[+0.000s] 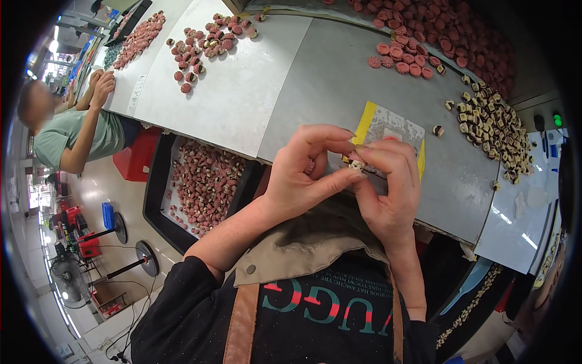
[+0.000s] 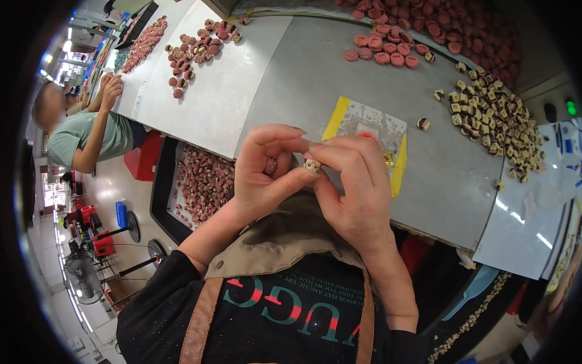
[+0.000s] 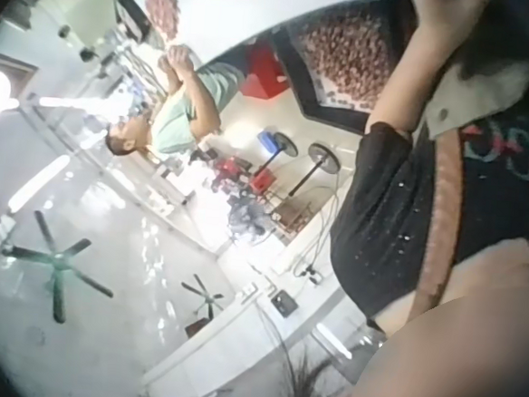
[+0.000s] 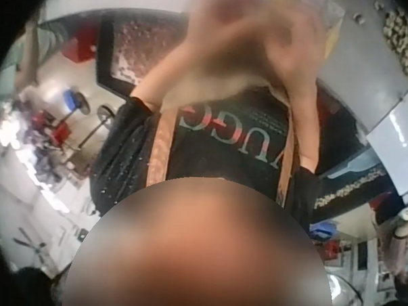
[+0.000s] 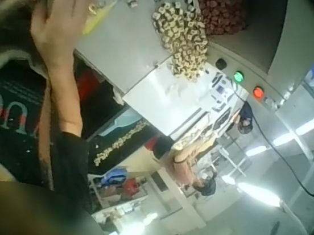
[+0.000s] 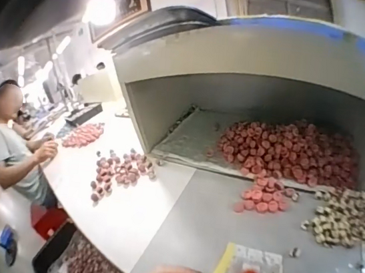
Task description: Assembling small metal and plastic components using glue on a factory workbench.
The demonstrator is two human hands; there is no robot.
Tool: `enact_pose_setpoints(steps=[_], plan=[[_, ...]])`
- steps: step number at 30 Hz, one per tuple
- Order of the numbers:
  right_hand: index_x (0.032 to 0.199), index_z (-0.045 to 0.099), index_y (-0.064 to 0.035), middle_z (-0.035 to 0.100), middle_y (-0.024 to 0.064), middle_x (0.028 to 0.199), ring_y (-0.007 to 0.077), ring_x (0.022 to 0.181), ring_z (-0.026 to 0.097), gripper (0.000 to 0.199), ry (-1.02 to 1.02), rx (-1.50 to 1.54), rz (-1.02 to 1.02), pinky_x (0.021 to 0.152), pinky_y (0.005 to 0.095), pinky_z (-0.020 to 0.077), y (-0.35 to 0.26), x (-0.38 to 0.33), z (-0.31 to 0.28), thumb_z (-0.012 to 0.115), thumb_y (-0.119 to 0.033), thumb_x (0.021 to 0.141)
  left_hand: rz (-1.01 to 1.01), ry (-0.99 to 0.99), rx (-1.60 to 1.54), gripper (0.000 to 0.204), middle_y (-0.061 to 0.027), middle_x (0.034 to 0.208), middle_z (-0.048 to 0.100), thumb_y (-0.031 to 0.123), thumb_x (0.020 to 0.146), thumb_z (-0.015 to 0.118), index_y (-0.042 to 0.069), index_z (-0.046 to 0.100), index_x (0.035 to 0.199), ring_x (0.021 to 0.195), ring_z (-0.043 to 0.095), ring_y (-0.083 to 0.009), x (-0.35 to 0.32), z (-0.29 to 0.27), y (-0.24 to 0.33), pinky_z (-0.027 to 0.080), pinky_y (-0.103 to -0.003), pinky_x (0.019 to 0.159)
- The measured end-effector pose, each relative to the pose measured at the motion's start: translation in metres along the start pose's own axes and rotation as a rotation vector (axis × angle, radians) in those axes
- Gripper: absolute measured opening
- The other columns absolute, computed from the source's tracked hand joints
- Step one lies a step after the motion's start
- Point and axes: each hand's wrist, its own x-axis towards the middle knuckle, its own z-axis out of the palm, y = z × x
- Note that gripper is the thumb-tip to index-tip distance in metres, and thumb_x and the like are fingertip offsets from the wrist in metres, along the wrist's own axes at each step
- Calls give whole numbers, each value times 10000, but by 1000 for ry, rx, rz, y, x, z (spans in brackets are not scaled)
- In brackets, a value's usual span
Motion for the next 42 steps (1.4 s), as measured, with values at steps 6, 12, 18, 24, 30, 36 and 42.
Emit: enact_pose_setpoints(steps=[6,12,18,24,30,36,42], plan=[[967,563,-37,593,101,928,262,864,567,273,-27,6,21,902,399,435,0,-1,-1,683,-4,724,12,-4,27,531,-68,976,626,-5,771,708,43,416,1212,537,286,17,0,0,1,254,-122,474],[978,564,-34,605,96,924,262,869,569,276,-25,-7,21,904,397,436,0,-2,-1,691,-19,734,1,-9,85,503,-28,967,622,3,772,701,23,497,1231,541,304,14,3,-1,7,263,-132,479],[1016,558,-24,612,98,954,260,905,576,318,9,-73,0,918,393,430,1,-3,1,697,-11,731,11,20,169,439,1,950,618,11,784,682,4,559,1205,555,352,7,7,2,12,296,-143,488],[1054,538,-28,612,107,985,261,935,580,358,66,9,46,882,374,447,1,-4,3,676,49,733,-28,29,130,363,-5,942,617,10,821,644,-5,567,1176,596,396,9,6,2,10,330,-132,519],[1017,569,-50,632,83,971,260,895,596,342,103,-5,23,833,382,453,1,-1,5,688,42,709,-93,47,58,285,3,935,615,29,859,619,-27,572,1134,649,424,15,4,1,10,347,-121,552],[991,604,-60,626,72,958,235,870,594,313,84,-60,30,833,362,454,-2,0,3,695,35,708,-71,46,63,287,5,916,605,28,861,619,-31,565,1137,661,428,13,2,1,8,351,-123,563],[958,618,-51,617,68,937,228,829,584,283,84,-40,-13,795,345,461,0,0,0,696,42,702,-68,26,44,283,-9,936,599,39,859,630,-24,559,1125,678,449,6,2,1,6,353,-134,567]])
